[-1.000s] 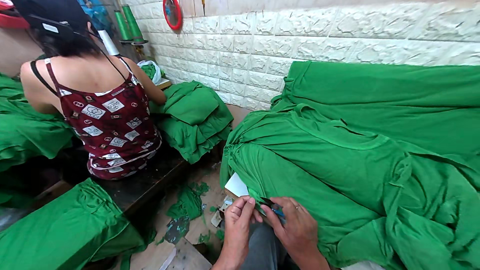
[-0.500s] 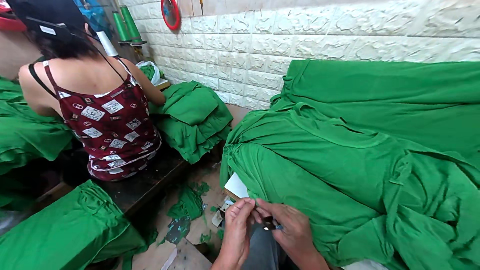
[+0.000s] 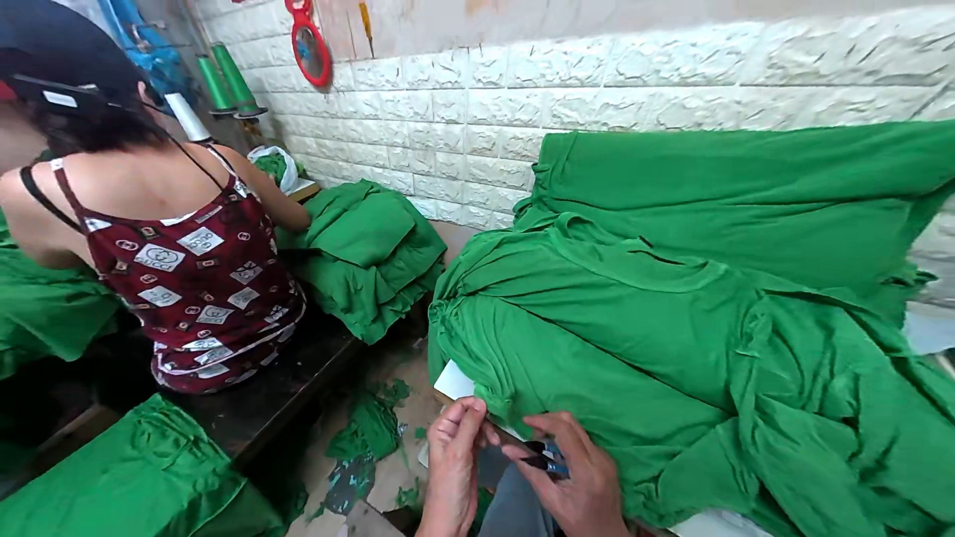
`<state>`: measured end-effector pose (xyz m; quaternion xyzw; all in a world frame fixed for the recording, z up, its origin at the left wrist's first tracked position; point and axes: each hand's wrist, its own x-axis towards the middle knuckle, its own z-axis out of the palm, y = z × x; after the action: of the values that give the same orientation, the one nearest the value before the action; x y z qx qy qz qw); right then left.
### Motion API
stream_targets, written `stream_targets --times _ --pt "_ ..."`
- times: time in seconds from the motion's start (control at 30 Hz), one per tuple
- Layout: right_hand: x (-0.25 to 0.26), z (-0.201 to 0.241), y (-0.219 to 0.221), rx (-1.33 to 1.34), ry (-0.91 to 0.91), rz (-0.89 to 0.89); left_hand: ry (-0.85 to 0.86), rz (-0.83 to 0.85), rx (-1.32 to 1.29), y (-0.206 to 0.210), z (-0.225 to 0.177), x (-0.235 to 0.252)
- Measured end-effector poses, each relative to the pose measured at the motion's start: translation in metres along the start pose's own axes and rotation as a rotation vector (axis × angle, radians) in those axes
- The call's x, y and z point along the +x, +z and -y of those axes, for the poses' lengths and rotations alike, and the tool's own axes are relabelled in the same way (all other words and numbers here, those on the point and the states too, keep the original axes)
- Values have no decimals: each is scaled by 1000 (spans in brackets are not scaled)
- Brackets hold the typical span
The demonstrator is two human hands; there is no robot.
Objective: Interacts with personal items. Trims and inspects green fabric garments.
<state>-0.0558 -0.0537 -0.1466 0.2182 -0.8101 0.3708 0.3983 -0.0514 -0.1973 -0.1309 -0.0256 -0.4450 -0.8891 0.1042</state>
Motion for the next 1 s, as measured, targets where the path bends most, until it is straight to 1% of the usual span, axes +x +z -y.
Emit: stream_targets --times 0.07,0.13,0.2,0.3,0.37,0.5,0.73,1.0 --pt "4 2 -3 61 14 13 1 20 5 0 2 -1" --pt "8 4 -5 98 56 64 -5 22 13 -1 3 -1" --pt "13 2 -3 77 56 73 -12 15 23 -2 2 -2" --pt "18 -4 1 -73 -35 47 -38 -1 21 -2 -1 -4" --pt "17 -8 3 -127 -90 45 -50 -2 9 -2 -3 -5" --pt "17 -11 4 -127 -150 50 -64 -12 -16 -3 -5 -4" --pt "22 -10 4 -118 -184 67 -79 -1 -25 -2 -3 -5" --pt "21 -11 7 -189 -281 9 -91 -4 -35 -2 -1 -5"
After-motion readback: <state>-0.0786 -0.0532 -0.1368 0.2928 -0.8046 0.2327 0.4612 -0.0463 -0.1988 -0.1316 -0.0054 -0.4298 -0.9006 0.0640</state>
